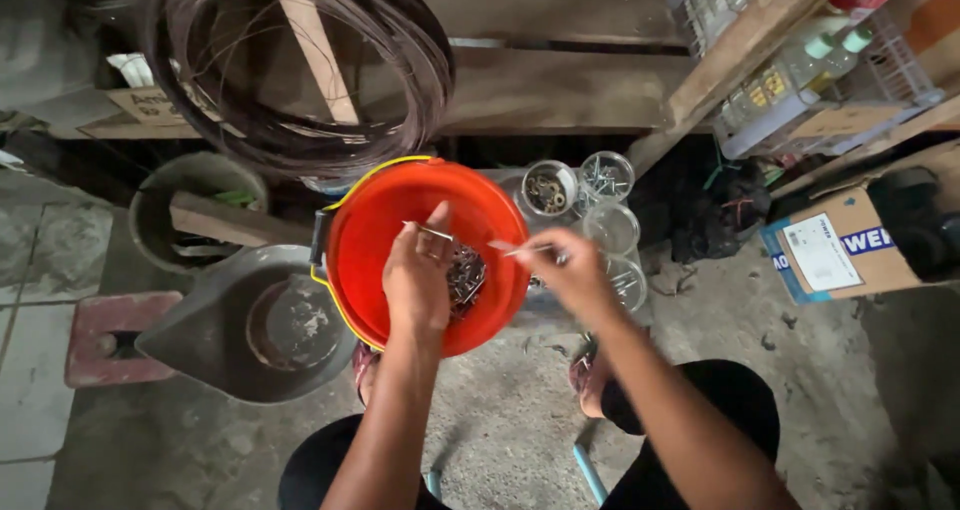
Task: The person sorts mixed fasteners from a red bucket into several clear jars. They pick up handfuls of nails and screws, separate them by type, and place each category into a corresponding jar on the floor.
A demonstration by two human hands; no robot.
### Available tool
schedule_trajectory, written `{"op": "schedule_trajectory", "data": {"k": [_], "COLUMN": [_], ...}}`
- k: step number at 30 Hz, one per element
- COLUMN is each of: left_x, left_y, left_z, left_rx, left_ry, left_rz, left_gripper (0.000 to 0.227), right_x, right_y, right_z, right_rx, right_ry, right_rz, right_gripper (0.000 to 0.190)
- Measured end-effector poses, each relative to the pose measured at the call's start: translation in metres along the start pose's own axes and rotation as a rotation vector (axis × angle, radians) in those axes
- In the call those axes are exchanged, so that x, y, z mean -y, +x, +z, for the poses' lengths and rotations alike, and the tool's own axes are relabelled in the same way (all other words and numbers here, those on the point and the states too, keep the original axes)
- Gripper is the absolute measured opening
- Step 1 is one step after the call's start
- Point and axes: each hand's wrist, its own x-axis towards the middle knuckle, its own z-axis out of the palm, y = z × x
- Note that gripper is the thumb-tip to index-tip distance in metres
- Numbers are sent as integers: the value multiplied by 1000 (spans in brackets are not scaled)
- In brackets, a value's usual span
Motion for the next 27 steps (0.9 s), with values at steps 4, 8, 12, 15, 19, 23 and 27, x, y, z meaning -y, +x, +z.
{"op": "schedule_trajectory", "data": {"k": [4, 8, 12, 15, 19, 23, 27], "left_x": [11, 8, 12, 25, 27, 15, 20], "left_y": [9, 3, 11, 24, 19, 1, 3], "left_z": [-13, -9, -8, -14, -10, 4, -6], "left_rx": [-7, -36, -39, -22, -7, -2, 16], "left_ry": [-60, -7, 4, 29, 90, 183, 236], "left_rz": [18, -16, -8, -5, 31, 82, 63], "left_gripper": [22, 20, 15, 20, 19, 27, 22], "right_x": [-66, -131, -156, -177, -183, -170, -141], "right_y": [49, 80, 87, 95, 99, 94, 83], "right_z": [-93, -141, -131, -124, -129, -129, -121], "right_rx": [-39, -19, 97, 93, 94, 71, 43], "right_ry": [-216, -577, -779, -771, -740, -677, -561], "right_rz": [-95, -59, 133, 100, 13, -93, -93], "right_gripper": [19, 15, 17, 18, 30, 32, 34]}}
